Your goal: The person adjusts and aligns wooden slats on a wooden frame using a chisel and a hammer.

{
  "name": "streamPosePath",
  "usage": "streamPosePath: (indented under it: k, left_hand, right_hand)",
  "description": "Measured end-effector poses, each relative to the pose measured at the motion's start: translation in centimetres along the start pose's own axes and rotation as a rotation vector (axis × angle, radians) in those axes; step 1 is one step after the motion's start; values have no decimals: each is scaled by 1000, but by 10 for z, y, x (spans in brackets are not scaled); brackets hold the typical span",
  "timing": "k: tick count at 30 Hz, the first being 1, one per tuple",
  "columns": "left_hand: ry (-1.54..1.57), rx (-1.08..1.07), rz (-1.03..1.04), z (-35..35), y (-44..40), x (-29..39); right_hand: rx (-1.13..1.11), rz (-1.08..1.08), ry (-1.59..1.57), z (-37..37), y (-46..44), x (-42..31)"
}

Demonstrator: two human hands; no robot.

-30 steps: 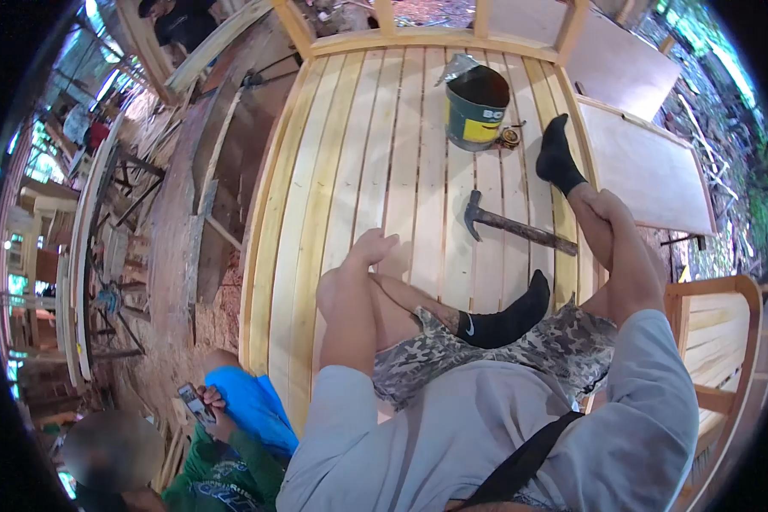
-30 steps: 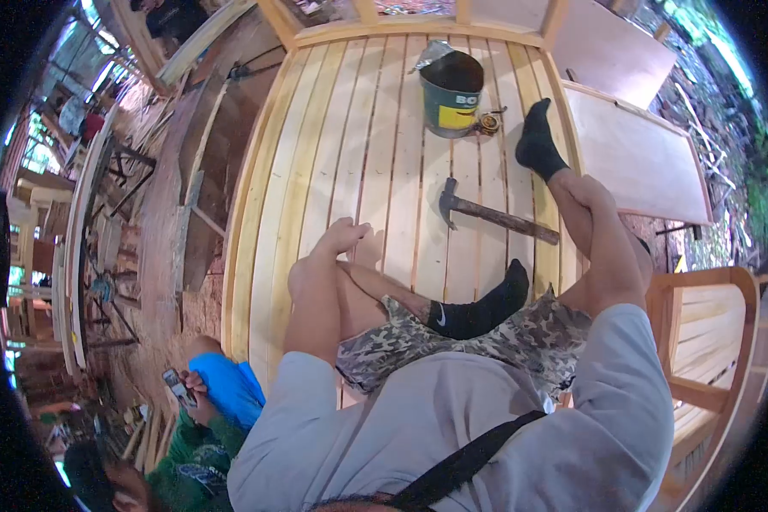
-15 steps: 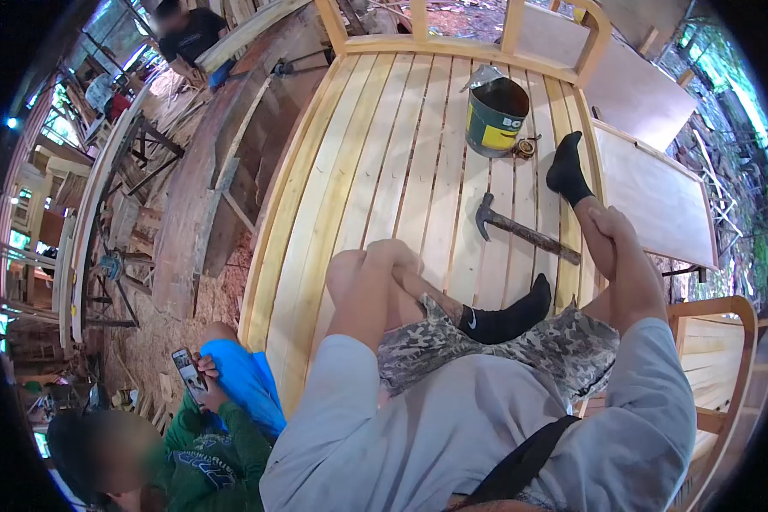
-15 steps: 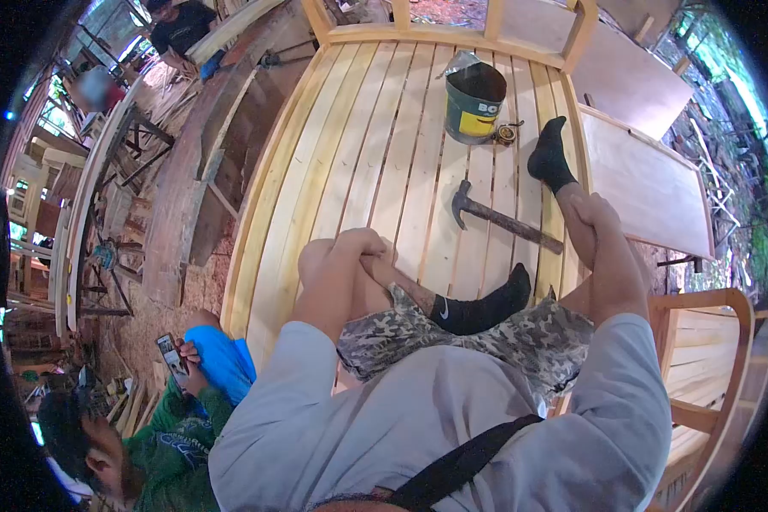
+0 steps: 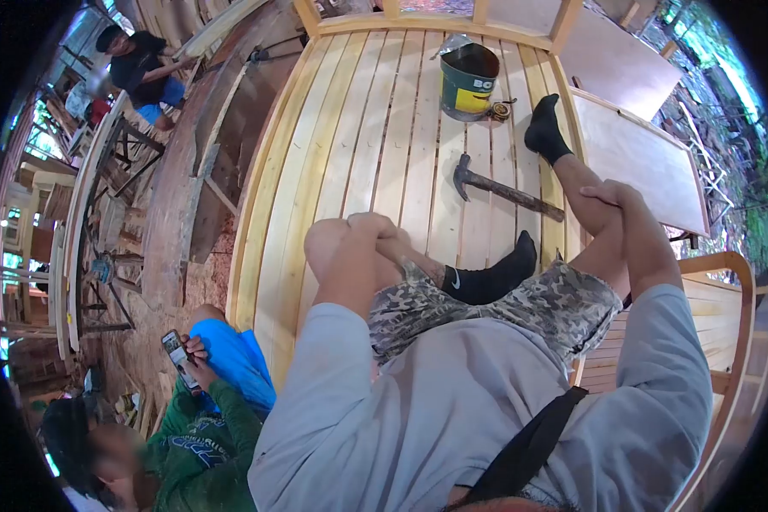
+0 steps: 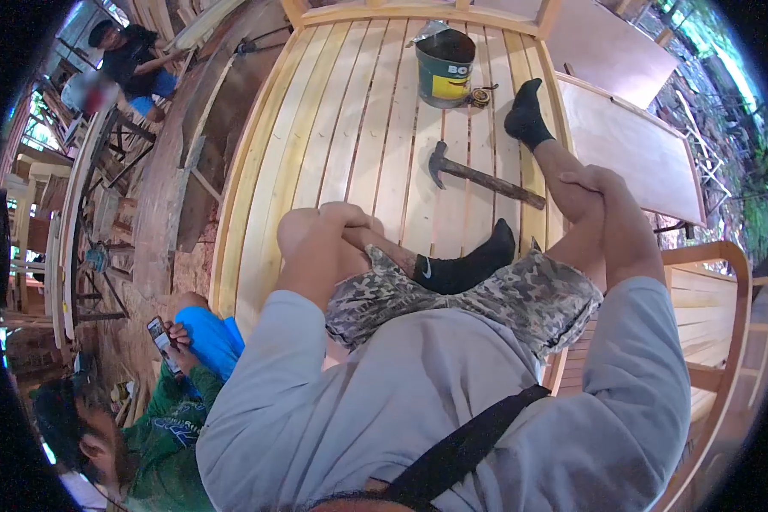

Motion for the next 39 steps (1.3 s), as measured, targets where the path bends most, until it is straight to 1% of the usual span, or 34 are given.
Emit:
streamPosePath:
  k: [2, 3, 5, 6, 8, 9, 11, 13, 15, 16, 17, 18, 19, 20, 22, 23, 25, 26, 27, 28, 29, 30, 31, 32, 33, 34, 35, 36, 37, 38, 39]
  left_hand:
    - [-19, 15, -3, -3, 1, -1]
    - [-28, 20, -4, -3, 2, 0]
    - [-45, 29, -9, -5, 7, 0]
    - [-56, 32, -9, -5, 9, 0]
    - [-71, 40, -11, -6, 13, 2]
    - [-79, 46, -11, -8, 14, 3]
    - [-90, 55, -6, -11, 16, 6]
    - [-99, 66, -2, -14, 20, 9]
    - [-107, 72, 3, -13, 22, 11]
    - [-111, 79, 5, -16, 22, 12]
    - [-110, 85, 4, -17, 25, 12]
    - [-113, 93, 3, -17, 25, 12]
    - [-111, 101, 5, -17, 25, 11]
    - [-111, 112, 9, -16, 23, 12]
    - [-97, 141, 11, -18, 25, 14]
    - [-71, 167, 9, -22, 25, 14]
    - [84, 252, 17, -46, 50, 19]
    - [277, 311, 10, -57, 85, 23]
    - [470, 373, 15, -68, 122, 29]
    - [834, 524, 0, -69, 156, 18]
    - [863, 492, -61, -31, 165, 7]
    - [916, 961, -91, -19, 209, -18]
    - [915, 1435, -127, 7, 262, -34]
    - [927, 1402, -205, 65, 262, -47]
    - [683, 1369, -524, 141, 267, -71]
    - [426, 1285, -811, 216, 281, -78]
    - [389, 1188, -896, 287, 299, -75]
    - [450, 1022, -1046, 326, 319, -67]
    - [496, 827, -1178, 356, 343, -54]
    - [631, 537, -1365, 394, 363, -40]
    - [549, 620, -1370, 414, 377, -30]
  right_hand:
    - [58, -30, 170, -7, 23, -13]
    - [62, -18, 164, -8, 23, -7]
    - [-3, -84, 114, 0, 12, -8]
    - [-4, -79, 105, -2, 9, -6]
    - [-106, -61, 63, 3, 9, -5]
    - [-153, -29, 71, 0, 31, -15]
    - [-141, -46, 6, -9, 59, -31]
    - [-135, -61, -57, -15, 73, -40]
    - [-195, -63, -100, -18, 78, -49]
    - [-189, -61, -98, -23, 67, -45]
    - [-168, -122, -60, -29, 48, -42]
    - [-149, -184, -21, -33, 55, -55]
    - [-82, -203, -19, -45, 65, -57]
    - [-77, -199, -14, -49, 73, -56]
    - [-241, -190, -442, -45, 84, -53]
    - [-242, -178, -438, -48, 86, -50]
    - [-192, -260, -398, -54, 82, -63]
    - [-221, -258, -374, -53, 82, -68]
    - [-224, -355, -265, -55, 85, -79]
    - [-241, -460, -155, -57, 85, -95]
    - [-227, -373, -101, -60, 69, -93]
    - [-211, -291, -44, -62, 53, -88]
    - [-214, -295, -83, -65, 46, -94]
    - [-217, -294, -119, -64, 39, -96]
    - [-256, -322, -193, -54, 30, -102]
    - [-293, -335, -265, -47, 21, -105]
    - [-343, -332, -224, -38, 8, -108]
    - [-468, -258, -292, -25, -1, -112]
    - [-587, -175, -361, -8, 8, -122]
    - [-577, -101, -296, -7, 13, -130]
    - [-587, -101, -246, 0, 17, -145]
Point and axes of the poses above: each hand's wrist, its own y-axis away from the middle knuckle, its own z-axis out of the palm, x = y × z, the point moved 10 cm from there along -y, towards the middle knuckle, and after that the axes turned 10 degrees about -y, right-handed, at the moved point
